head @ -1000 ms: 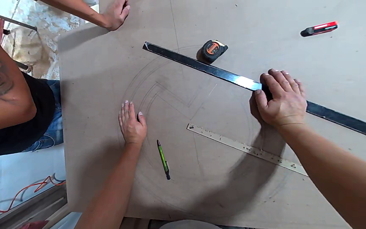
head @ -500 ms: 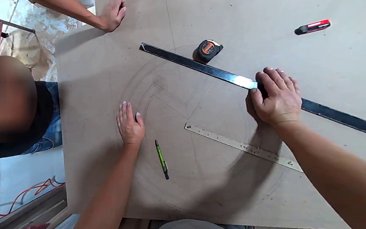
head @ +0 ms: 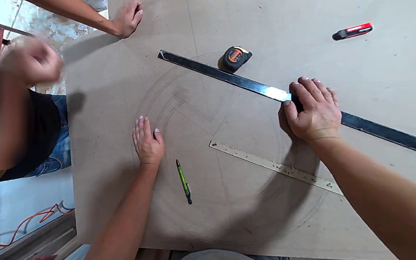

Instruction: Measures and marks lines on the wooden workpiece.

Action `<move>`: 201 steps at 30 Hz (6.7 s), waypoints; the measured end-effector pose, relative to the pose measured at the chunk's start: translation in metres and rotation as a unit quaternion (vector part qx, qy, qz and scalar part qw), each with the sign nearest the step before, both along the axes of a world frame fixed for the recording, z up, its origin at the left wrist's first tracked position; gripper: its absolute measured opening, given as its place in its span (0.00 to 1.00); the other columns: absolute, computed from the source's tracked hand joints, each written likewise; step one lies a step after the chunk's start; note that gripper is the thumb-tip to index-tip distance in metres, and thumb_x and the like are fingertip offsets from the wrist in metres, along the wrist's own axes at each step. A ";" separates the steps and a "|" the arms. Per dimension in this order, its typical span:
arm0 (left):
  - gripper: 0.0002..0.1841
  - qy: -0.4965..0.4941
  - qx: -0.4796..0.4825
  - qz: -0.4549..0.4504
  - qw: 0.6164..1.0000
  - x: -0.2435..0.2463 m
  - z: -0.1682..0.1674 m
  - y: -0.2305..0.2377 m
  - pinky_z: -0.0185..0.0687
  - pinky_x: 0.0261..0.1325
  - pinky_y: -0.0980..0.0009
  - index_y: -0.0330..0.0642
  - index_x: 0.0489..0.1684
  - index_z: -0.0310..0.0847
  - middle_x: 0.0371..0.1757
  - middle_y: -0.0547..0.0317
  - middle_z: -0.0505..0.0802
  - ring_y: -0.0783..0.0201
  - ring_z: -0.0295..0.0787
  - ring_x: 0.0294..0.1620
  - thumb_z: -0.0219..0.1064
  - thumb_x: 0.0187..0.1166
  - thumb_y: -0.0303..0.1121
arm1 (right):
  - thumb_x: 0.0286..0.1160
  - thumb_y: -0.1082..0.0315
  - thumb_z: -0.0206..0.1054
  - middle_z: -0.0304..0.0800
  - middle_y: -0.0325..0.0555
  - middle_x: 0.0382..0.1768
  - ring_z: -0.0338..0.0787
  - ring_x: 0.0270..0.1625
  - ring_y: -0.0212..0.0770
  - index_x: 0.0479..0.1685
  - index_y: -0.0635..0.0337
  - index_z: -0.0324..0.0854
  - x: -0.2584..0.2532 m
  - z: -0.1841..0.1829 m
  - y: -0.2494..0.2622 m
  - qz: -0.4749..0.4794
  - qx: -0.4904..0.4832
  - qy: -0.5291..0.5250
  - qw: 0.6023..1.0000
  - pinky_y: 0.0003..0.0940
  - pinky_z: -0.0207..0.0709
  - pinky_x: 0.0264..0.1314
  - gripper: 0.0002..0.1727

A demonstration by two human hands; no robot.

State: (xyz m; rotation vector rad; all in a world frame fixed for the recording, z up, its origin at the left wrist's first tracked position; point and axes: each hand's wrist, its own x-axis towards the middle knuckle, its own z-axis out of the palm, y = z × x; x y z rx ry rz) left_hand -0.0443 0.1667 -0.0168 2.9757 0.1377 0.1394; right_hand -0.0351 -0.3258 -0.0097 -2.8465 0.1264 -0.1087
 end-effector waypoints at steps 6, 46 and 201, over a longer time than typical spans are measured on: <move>0.32 0.001 0.000 -0.002 1.000 0.000 0.001 0.000 0.43 0.96 0.52 0.45 0.90 0.64 0.94 0.57 0.65 0.57 0.52 0.95 0.46 0.89 0.50 | 0.85 0.38 0.40 0.63 0.41 0.91 0.56 0.95 0.48 0.87 0.43 0.69 0.000 0.000 -0.001 0.002 -0.002 0.003 1.000 0.59 0.45 0.94 0.37; 0.08 0.111 -0.232 -0.367 0.894 0.187 0.056 -0.528 0.90 0.53 0.58 0.52 0.40 0.94 0.42 0.62 0.95 0.62 0.93 0.51 0.70 0.78 0.40 | 0.83 0.47 0.52 0.78 0.69 0.76 0.71 0.84 0.66 0.70 0.73 0.78 0.008 0.058 0.003 -0.013 0.039 0.105 0.994 0.64 0.53 0.89 0.35; 0.10 -0.019 -0.102 -0.424 0.900 0.113 0.025 -0.236 0.87 0.65 0.62 0.38 0.52 0.89 0.53 0.50 0.94 0.56 0.91 0.58 0.65 0.82 0.29 | 0.90 0.42 0.40 0.64 0.39 0.92 0.56 0.95 0.51 0.85 0.37 0.74 -0.002 -0.009 -0.011 -0.024 0.044 -0.010 0.999 0.65 0.38 0.95 0.32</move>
